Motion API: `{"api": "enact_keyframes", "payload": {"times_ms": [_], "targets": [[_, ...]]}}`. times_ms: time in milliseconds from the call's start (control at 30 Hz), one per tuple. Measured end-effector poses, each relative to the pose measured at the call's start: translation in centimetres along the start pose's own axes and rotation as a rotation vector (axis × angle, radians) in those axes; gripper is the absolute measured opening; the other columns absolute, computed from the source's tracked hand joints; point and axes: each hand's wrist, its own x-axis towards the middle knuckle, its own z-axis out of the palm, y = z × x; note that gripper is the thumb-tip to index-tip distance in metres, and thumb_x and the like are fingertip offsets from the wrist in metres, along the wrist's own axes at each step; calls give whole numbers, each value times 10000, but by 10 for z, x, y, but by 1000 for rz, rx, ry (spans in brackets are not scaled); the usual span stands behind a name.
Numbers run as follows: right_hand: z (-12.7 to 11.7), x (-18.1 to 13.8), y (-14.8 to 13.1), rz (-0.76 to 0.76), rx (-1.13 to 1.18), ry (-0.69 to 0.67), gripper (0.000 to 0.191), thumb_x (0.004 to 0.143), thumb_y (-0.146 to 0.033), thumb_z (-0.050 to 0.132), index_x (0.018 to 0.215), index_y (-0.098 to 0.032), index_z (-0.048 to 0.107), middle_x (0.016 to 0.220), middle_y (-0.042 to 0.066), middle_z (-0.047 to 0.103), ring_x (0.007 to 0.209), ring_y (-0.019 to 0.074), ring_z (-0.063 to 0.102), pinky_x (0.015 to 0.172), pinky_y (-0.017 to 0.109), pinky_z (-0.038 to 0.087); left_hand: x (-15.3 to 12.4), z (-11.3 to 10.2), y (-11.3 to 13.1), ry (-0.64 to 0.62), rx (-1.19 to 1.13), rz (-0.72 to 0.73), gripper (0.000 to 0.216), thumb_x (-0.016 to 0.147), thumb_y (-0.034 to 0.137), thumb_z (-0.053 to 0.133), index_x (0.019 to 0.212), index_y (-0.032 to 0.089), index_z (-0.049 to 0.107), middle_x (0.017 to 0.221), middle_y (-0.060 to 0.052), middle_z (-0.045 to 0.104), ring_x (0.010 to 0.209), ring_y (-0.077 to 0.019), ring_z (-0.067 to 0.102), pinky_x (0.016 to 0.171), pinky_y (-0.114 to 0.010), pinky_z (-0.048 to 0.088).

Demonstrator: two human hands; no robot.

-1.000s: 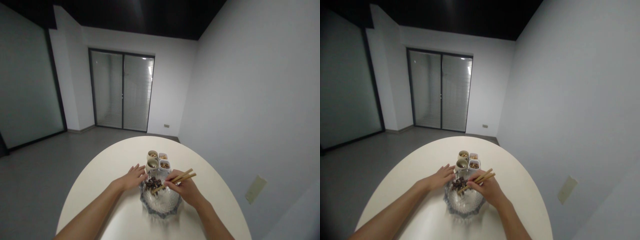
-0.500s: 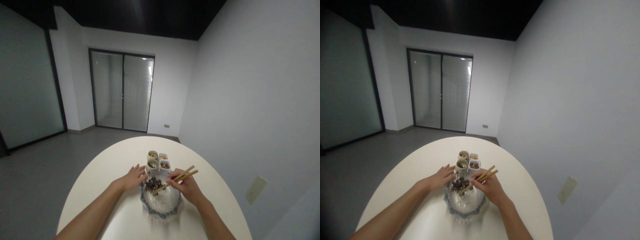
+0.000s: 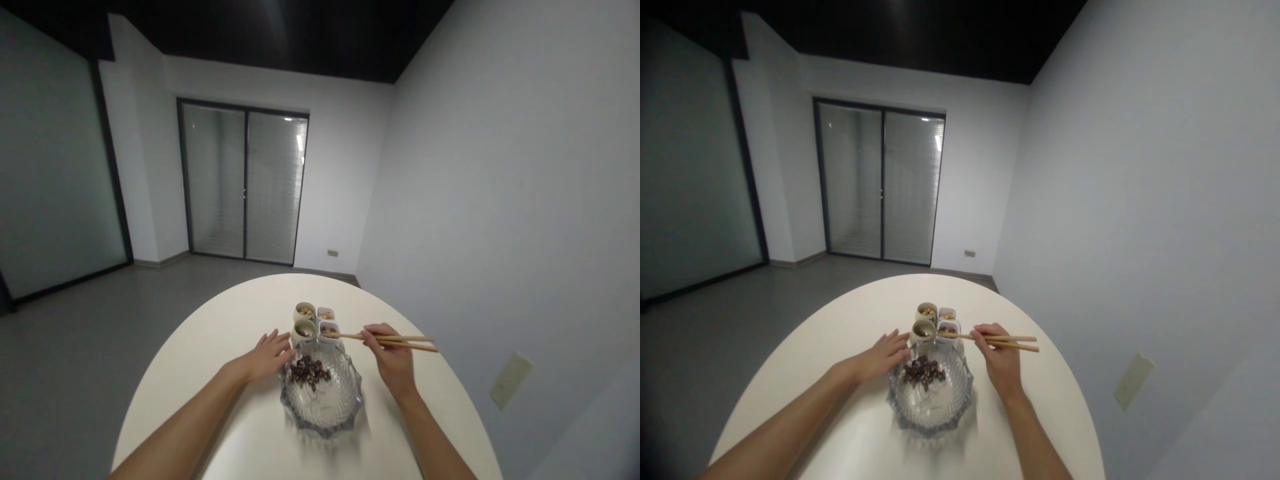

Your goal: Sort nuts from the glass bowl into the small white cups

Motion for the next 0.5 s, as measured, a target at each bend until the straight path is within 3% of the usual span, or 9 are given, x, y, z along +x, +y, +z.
{"api": "enact_keyframes", "payload": {"times_ms": [500], "targets": [[-4, 4, -1, 37, -165, 16, 274, 826, -468, 709, 837, -195, 729, 793, 53, 709, 717, 207, 664, 678, 347, 565, -4, -3, -1, 6, 1, 12, 552, 1041, 610, 201, 1364, 296, 520, 1604, -40, 234, 1473, -342, 74, 1151, -583, 74]]}}
